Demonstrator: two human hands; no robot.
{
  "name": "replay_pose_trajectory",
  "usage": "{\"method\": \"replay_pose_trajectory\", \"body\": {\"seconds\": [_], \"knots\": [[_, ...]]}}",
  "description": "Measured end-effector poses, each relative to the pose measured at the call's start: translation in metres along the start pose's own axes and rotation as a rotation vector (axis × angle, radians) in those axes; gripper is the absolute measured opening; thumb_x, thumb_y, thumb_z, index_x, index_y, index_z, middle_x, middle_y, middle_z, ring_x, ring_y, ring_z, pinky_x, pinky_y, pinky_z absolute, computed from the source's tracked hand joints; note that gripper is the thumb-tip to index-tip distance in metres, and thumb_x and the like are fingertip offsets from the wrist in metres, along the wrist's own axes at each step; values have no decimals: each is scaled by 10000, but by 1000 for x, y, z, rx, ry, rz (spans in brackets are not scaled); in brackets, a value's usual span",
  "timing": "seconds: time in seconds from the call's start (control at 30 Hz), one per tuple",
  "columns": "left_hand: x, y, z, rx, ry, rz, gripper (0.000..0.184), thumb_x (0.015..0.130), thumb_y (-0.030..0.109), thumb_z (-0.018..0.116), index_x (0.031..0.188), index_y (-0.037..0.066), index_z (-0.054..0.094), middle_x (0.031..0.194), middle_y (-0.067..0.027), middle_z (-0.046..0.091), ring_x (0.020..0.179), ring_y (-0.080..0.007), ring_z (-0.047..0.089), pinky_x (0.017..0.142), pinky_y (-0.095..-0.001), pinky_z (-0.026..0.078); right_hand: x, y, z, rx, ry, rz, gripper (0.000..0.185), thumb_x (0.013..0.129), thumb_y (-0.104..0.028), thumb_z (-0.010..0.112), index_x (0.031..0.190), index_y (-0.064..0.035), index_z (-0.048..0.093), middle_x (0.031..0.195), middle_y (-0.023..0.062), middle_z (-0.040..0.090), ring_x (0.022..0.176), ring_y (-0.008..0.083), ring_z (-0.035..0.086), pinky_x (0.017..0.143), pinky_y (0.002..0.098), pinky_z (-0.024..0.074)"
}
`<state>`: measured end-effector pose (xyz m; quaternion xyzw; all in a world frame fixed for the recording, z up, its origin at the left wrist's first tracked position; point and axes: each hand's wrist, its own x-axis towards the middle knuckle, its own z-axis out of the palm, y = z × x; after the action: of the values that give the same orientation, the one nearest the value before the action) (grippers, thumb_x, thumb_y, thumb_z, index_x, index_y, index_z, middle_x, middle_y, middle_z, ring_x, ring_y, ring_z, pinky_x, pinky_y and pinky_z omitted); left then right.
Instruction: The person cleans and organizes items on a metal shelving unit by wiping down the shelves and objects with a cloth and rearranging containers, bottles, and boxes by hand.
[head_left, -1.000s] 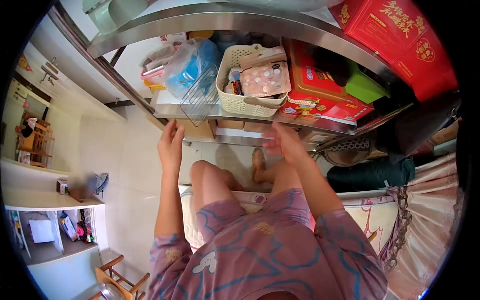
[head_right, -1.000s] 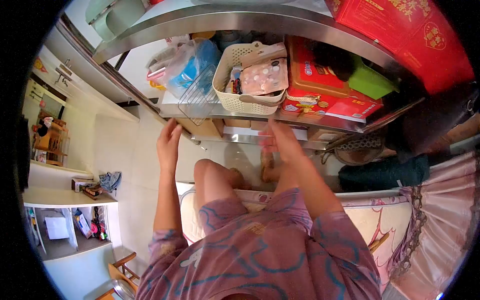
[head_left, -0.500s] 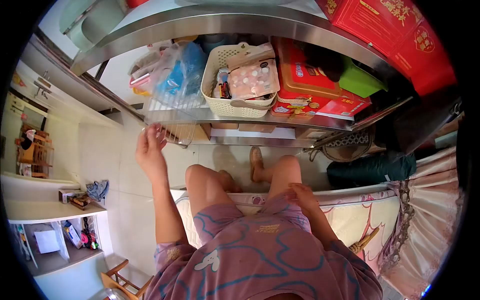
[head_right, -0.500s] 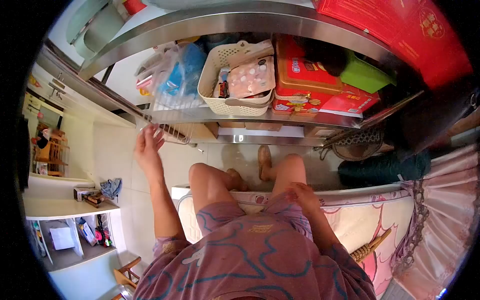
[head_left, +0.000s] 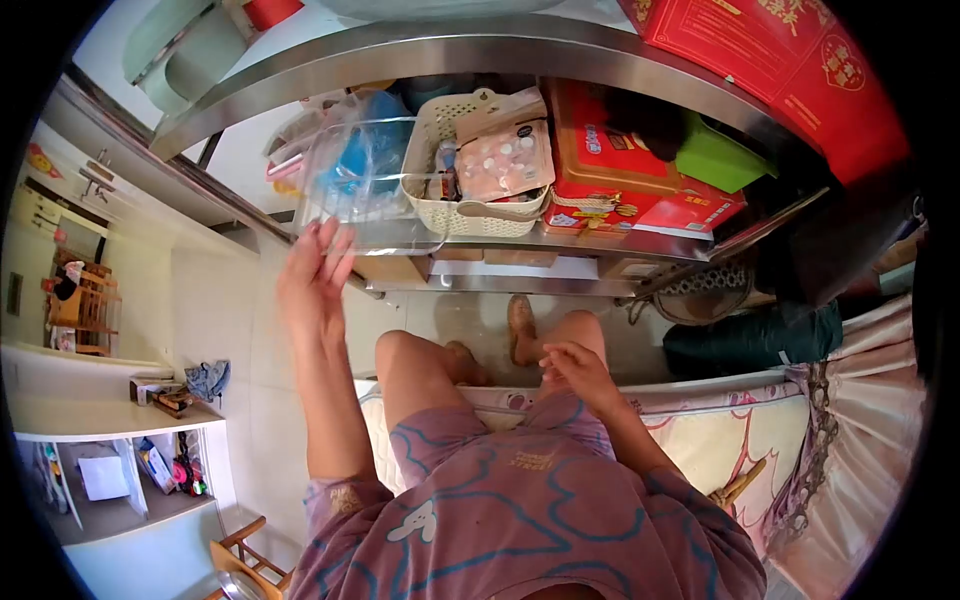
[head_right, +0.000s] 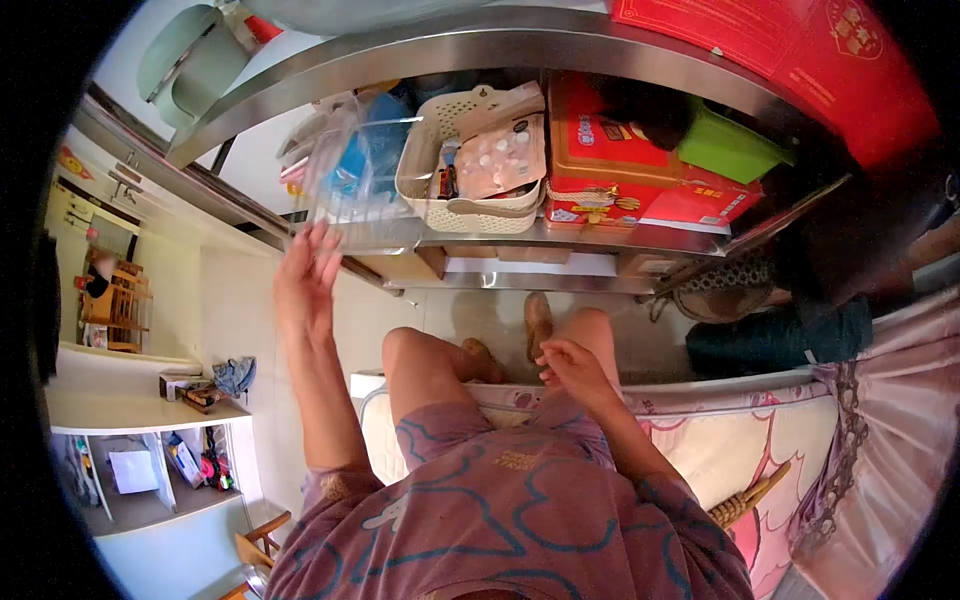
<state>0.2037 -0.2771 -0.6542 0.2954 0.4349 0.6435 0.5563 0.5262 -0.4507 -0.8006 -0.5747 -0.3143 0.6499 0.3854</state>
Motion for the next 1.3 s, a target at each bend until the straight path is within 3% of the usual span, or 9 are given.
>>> {"method": "replay_pose_trajectory", "body": {"seconds": [0.13,0.37,0.57,0.8,0.87,1.0,1.1,1.23,1.3], "knots": [[43,-32,57,-187,-125,-236,346,990,115,488,1286,-58,448,1309,-195,547,1193,-322,562,969,-378,521,-6,18,-11,-65,68,12,314,998,-235,516,1225,-23,560,1004,86,666,798,133,633,696,263,524],[91,-105,102,-647,-1,-559,225,1016,74,398,1176,-75,449,1096,-223,615,1016,-361,640,892,-458,579,-29,44,-23,-106,162,-2,248,983,-181,538,1128,7,608,963,52,656,824,119,614,716,262,513],[94,-110,107,-568,-67,-614,253,1008,4,307,1187,-149,399,1201,-325,539,1098,-429,588,944,-483,546,-26,57,-40,-132,125,-46,248,983,-149,526,1170,1,586,1009,73,670,808,135,638,706,265,519],[59,-71,89,-353,-104,-482,269,953,-30,392,1202,-131,405,1205,-269,531,1124,-391,573,979,-486,518,-22,40,-34,-42,128,-51,255,985,-161,530,1186,-11,576,1008,74,669,810,125,634,695,259,519],[40,-69,77,-245,-148,-236,407,942,86,524,1265,-119,385,1292,-260,498,1241,-424,477,1038,-514,451,-22,35,-30,1,138,-59,254,973,-182,550,1140,2,603,945,52,656,757,108,605,651,254,500],[13,-94,63,27,30,-179,628,902,196,639,1371,-65,314,1434,-242,367,1339,-440,347,1060,-548,389,-21,40,-30,35,136,-11,259,977,-189,550,1154,-7,599,950,51,660,776,109,605,657,252,500],[29,-106,80,-209,28,-775,854,894,321,661,1467,-8,120,1550,-251,65,1384,-485,219,1051,-652,319,-17,51,-38,-210,126,-93,261,981,-192,545,1162,-11,595,951,43,662,788,103,604,662,249,501],[63,-120,102,-340,-49,-947,809,913,321,635,1460,-8,139,1537,-267,91,1376,-509,215,1039,-683,312,-29,37,-36,-53,144,-69,262,982,-169,542,1175,4,582,999,75,664,826,121,625,723,270,522],[72,-127,113,-289,-55,-901,644,967,241,506,1445,-19,162,1506,-301,133,1348,-551,224,1003,-663,388,-32,35,-39,31,160,-32,260,981,-161,541,1174,9,582,1009,78,662,831,123,624,729,269,524]]}}
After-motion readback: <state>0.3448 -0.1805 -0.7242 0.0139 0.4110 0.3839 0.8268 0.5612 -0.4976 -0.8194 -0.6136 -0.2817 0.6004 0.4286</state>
